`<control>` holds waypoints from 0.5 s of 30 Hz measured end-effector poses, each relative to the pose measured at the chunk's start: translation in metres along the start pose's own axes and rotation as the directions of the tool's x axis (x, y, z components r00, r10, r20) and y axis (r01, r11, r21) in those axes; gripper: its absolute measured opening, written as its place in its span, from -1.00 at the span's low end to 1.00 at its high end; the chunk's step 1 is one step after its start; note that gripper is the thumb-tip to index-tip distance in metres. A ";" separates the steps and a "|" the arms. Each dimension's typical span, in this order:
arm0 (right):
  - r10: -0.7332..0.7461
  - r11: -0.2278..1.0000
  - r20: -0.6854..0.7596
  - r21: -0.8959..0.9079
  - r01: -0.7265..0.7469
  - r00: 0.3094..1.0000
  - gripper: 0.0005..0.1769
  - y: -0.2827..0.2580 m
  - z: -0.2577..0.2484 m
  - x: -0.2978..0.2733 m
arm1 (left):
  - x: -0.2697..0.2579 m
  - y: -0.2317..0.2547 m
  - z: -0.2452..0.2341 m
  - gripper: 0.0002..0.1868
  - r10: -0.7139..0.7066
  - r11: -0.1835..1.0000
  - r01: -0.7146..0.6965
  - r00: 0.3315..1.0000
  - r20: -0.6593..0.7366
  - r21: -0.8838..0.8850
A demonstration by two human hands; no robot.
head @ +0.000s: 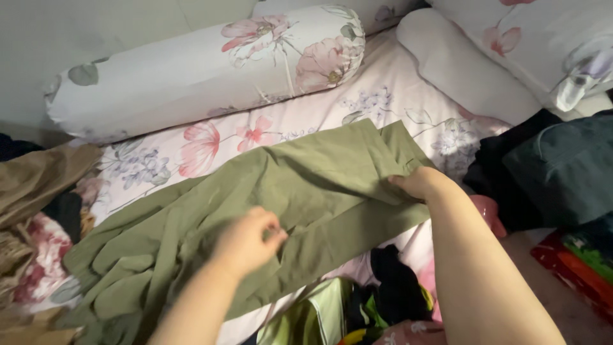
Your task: The person folds a pair of green trousers on a bed, sprays them with a pink spray bottle, and then folds them neatly. They then pick up a black garment and begin to fold it.
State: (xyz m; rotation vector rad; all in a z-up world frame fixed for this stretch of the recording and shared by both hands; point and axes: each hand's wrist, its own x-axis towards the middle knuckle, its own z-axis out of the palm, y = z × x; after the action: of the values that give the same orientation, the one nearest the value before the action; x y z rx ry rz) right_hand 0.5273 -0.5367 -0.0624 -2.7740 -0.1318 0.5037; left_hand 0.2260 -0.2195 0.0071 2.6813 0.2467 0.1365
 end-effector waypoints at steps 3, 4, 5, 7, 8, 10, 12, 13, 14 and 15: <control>0.055 0.996 0.137 0.061 -0.063 0.989 -0.16 -0.008 0.009 -0.009 | -0.026 0.018 0.037 -0.57 0.037 0.997 -0.034 0.999 -0.029 0.076; 0.037 0.999 0.116 0.035 -0.042 0.993 -0.21 -0.010 0.011 -0.014 | -0.029 0.023 0.046 -0.50 0.033 0.995 -0.025 0.997 -0.075 0.099; 0.022 0.999 0.089 0.034 -0.025 0.996 -0.26 -0.011 0.011 -0.018 | -0.031 0.025 0.049 -0.63 -0.035 0.994 0.042 0.997 -0.072 0.104; -0.006 0.995 -0.048 0.096 0.011 0.999 -0.36 -0.011 0.008 -0.024 | -0.026 0.031 0.050 -0.86 -0.160 0.979 0.167 0.985 -0.070 0.115; -0.012 0.981 -0.169 0.187 0.044 0.986 -0.40 -0.007 0.007 -0.029 | -0.026 0.032 0.048 -0.88 -0.141 0.986 0.156 0.971 -0.190 0.064; 0.000 0.923 -0.407 0.352 0.157 0.913 -0.49 0.006 0.000 -0.031 | -0.027 0.034 0.038 -0.92 -0.119 0.993 0.117 0.899 -0.422 -0.031; 0.059 0.896 -0.555 0.396 0.201 0.829 -0.58 0.027 -0.012 -0.027 | -0.037 0.036 0.032 -0.92 0.108 0.993 -0.117 0.918 -0.381 0.002; 0.077 0.913 -0.569 0.371 0.172 0.819 -0.61 0.036 -0.018 -0.023 | -0.042 0.036 0.029 -0.91 0.219 0.973 -0.229 0.908 -0.357 0.015; 0.054 0.958 -0.534 0.267 0.108 0.844 -0.63 0.046 -0.021 -0.020 | -0.050 0.037 0.029 -0.91 0.223 0.975 -0.218 0.957 -0.184 0.046; 0.036 0.987 -0.495 0.155 0.047 0.868 -0.65 0.051 -0.020 -0.018 | -0.061 0.036 0.031 -0.91 0.212 0.974 -0.212 0.977 -0.004 0.078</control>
State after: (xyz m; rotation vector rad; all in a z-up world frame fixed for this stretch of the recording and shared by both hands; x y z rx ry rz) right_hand 0.5193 -0.5938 -0.0554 -2.6399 0.0215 -0.2085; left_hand 0.1757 -0.2768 -0.0083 2.7785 -0.0326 0.2134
